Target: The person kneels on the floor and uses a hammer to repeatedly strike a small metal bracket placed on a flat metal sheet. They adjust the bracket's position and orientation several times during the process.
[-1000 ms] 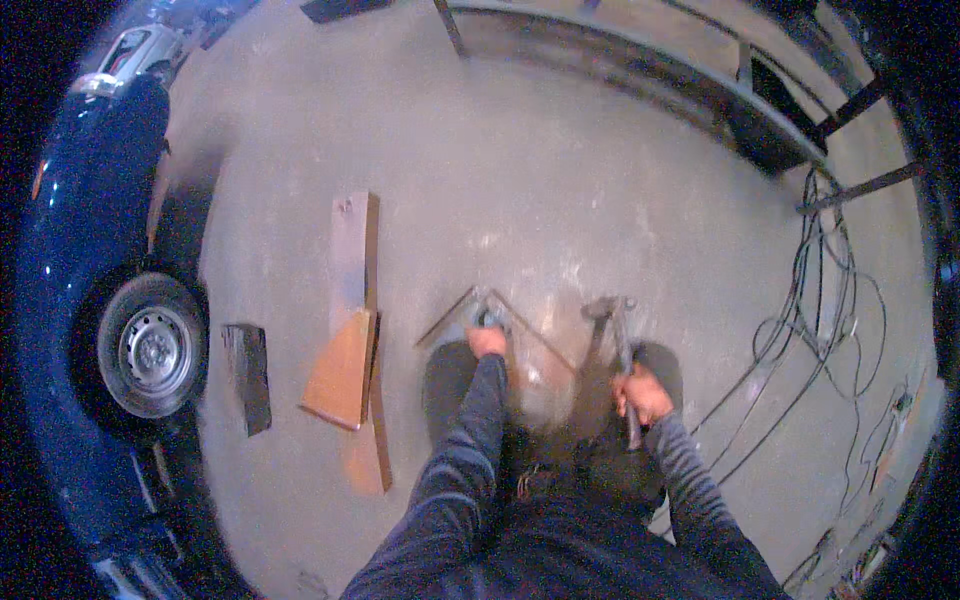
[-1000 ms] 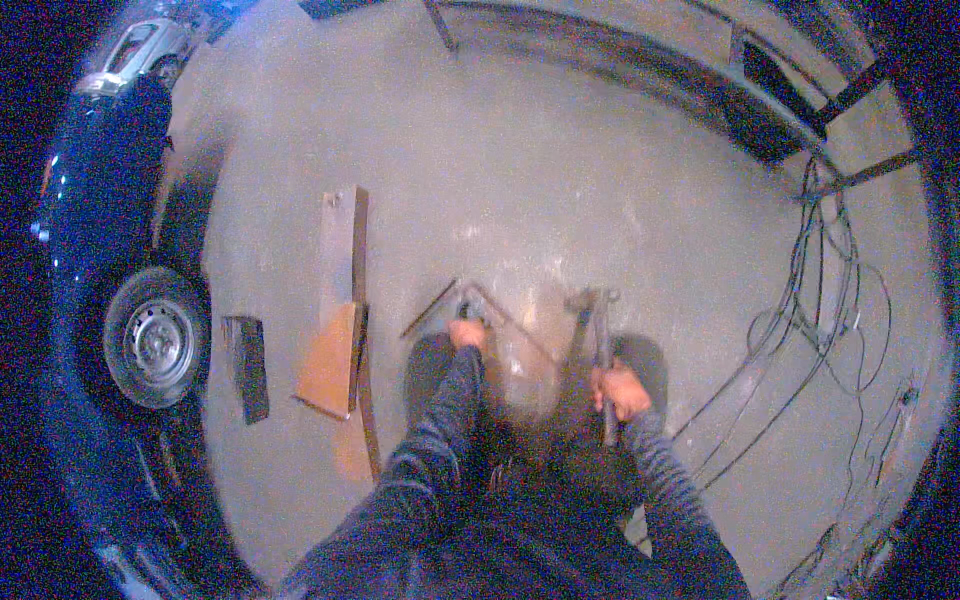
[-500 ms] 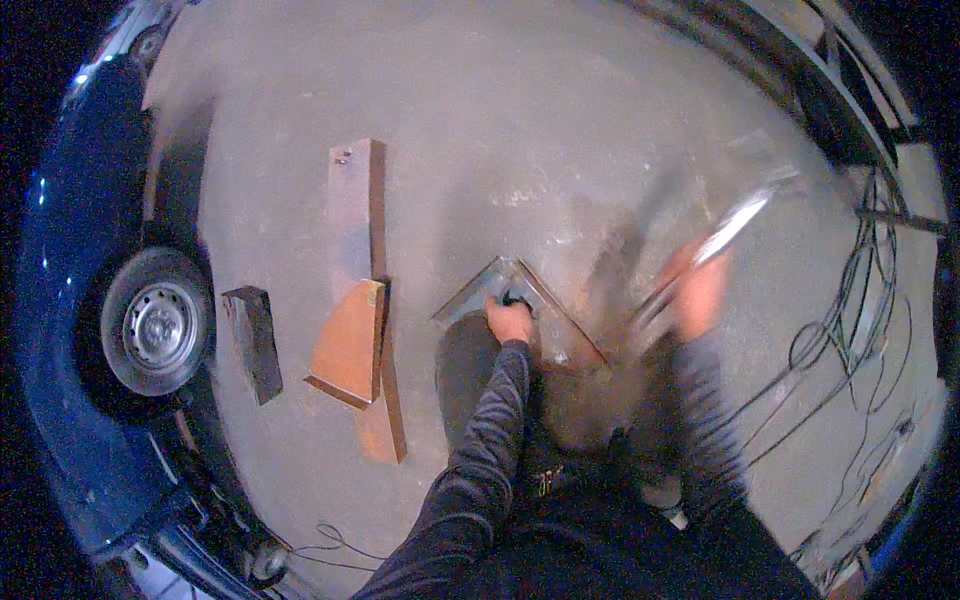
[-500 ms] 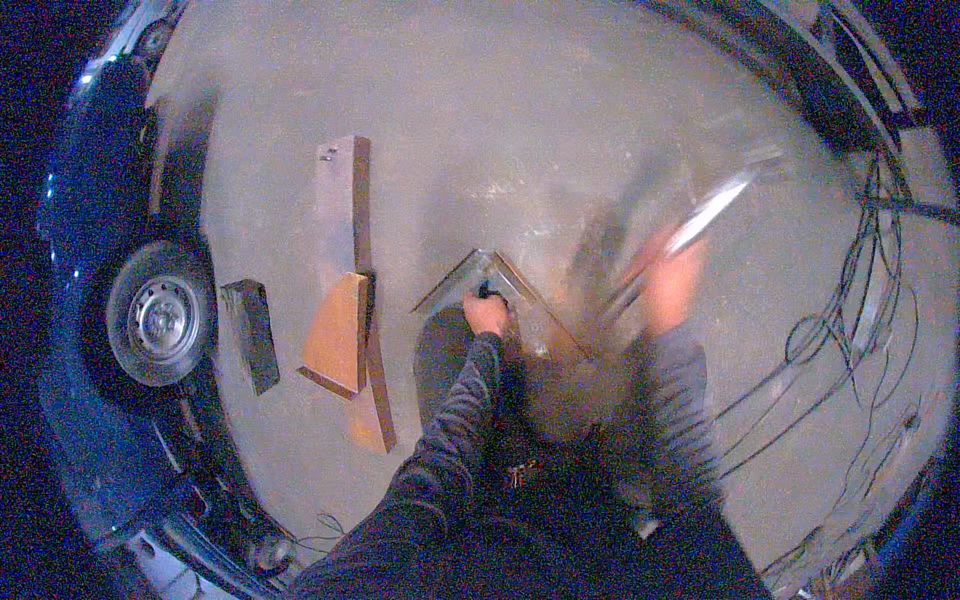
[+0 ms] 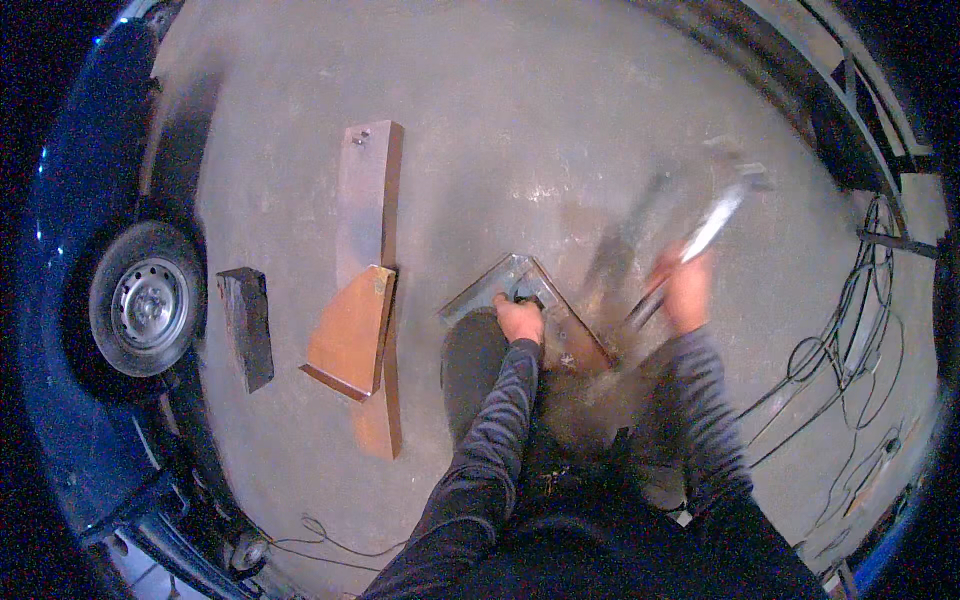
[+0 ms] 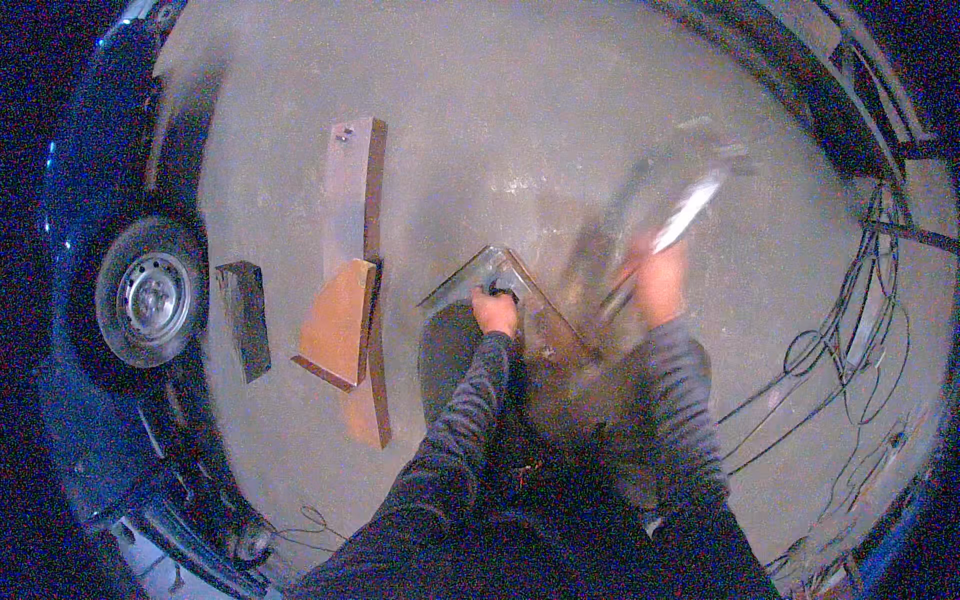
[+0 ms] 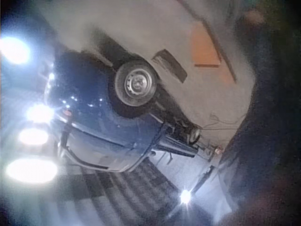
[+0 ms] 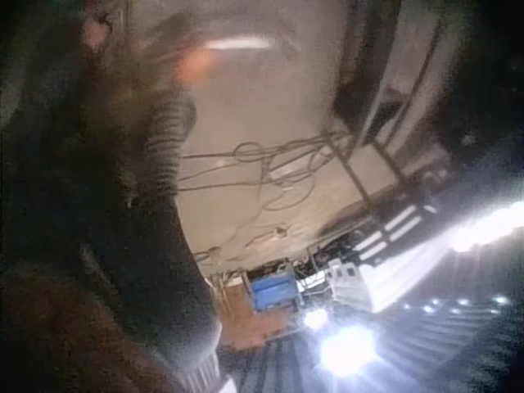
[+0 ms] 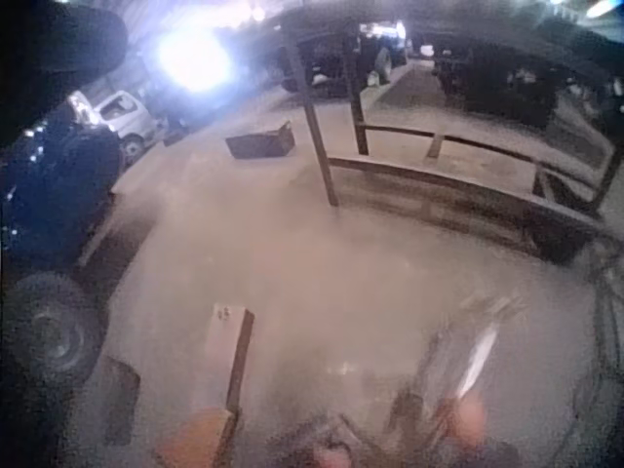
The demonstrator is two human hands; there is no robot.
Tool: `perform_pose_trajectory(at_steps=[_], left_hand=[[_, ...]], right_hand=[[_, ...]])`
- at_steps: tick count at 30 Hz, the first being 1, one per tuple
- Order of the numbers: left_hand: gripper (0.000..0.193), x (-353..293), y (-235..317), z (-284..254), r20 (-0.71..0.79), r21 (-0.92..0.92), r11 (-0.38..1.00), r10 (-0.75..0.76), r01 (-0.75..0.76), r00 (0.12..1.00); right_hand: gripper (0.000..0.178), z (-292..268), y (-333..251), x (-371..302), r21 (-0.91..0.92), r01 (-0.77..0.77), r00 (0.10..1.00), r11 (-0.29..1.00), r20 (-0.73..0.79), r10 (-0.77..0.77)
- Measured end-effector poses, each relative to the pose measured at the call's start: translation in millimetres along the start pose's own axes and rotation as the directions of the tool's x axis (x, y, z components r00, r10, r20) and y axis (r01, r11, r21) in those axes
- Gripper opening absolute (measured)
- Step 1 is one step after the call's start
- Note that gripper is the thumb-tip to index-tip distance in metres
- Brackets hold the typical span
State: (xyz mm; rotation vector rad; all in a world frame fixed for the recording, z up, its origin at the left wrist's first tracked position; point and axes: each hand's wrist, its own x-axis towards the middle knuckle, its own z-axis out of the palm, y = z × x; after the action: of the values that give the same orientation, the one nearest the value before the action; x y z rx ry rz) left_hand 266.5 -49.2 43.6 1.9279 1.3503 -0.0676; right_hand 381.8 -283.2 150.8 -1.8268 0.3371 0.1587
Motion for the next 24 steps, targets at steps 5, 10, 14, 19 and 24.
perform_pose_trajectory(at_steps=[5, 10, 14, 19, 24], left_hand=[[0.051, 22, -48, 6, 0.033, -0.004, 1.000, 0.005, -0.005, 0.999], [0.052, 4, -15, -4, 0.220, -0.182, 0.965, -0.146, 0.188, 0.964], [0.052, 19, -35, 3, 0.093, -0.105, 0.992, -0.054, 0.064, 0.994], [0.051, 22, -39, -13, 0.061, 0.004, 0.999, 0.032, -0.033, 0.998], [0.050, 12, -18, -16, 0.043, 0.013, 0.988, 0.155, -0.155, 0.987]], right_hand=[[0.014, -21, 30, -42, -0.161, -0.539, 0.639, 0.827, 0.561, 0.526], [0.014, -80, -58, 41, 0.038, -0.253, 0.934, 0.967, 0.270, 0.233], [0.015, 7, -35, 34, 0.150, -0.113, 0.993, 0.982, 0.044, 0.107], [0.024, 16, -2, -76, -0.445, -0.562, 0.502, 0.697, 0.487, 0.715], [0.021, -85, -55, 27, -0.066, -0.399, 0.887, 0.914, 0.224, 0.403]])
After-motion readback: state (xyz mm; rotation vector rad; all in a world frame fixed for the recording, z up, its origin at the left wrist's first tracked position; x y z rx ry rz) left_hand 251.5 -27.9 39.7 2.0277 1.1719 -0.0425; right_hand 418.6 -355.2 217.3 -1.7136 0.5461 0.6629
